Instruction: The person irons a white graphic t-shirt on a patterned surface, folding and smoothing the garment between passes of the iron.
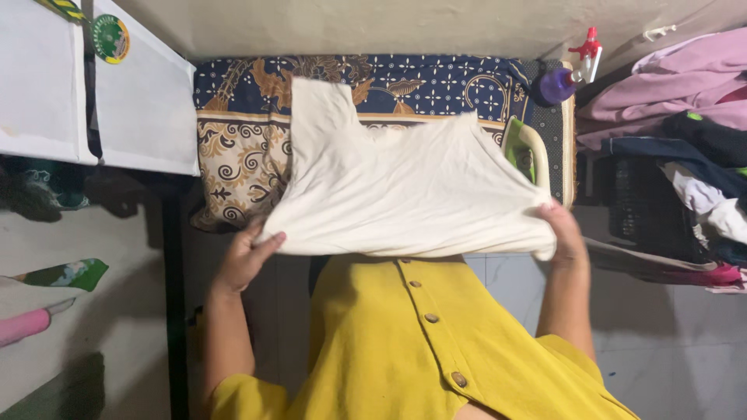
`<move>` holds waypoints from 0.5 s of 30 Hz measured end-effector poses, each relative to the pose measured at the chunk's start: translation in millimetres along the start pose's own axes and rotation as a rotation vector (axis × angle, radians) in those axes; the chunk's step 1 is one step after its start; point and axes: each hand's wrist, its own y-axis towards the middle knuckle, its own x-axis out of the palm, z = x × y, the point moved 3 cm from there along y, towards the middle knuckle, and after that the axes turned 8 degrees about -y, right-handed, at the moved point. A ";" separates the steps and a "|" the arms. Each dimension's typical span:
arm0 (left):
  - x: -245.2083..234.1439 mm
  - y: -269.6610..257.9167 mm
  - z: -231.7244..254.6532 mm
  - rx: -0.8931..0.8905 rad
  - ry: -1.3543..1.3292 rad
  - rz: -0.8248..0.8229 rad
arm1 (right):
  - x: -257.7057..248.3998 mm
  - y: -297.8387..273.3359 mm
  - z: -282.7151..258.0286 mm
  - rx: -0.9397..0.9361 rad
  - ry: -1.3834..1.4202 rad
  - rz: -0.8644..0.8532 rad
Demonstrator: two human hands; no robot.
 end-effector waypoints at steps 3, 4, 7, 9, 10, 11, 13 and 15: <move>9.5 -3.7 63.1 0.193 -0.100 0.056 | 18.1 -43.2 -60.6 -0.326 0.028 -0.059; 12.7 -0.6 77.1 0.228 -0.129 0.087 | 29.3 -44.5 -85.0 -0.384 0.087 -0.248; 16.1 26.2 115.6 0.499 -0.182 0.188 | 42.6 -41.1 -130.8 -0.426 0.178 -0.245; 14.1 58.9 141.4 0.528 0.058 0.256 | 41.1 -12.9 -148.2 -0.391 0.230 -0.204; 17.6 81.0 153.6 0.557 0.031 0.256 | 37.3 7.8 -151.2 -0.330 0.265 -0.156; 23.1 104.4 165.2 0.585 0.004 0.257 | 31.2 32.6 -155.9 -0.270 0.300 -0.106; 31.6 140.0 190.8 0.732 0.258 0.309 | 34.6 75.0 -167.8 -0.245 0.632 -0.517; 36.1 172.0 216.8 0.846 0.320 0.266 | 33.2 105.5 -184.9 -0.268 0.582 -0.372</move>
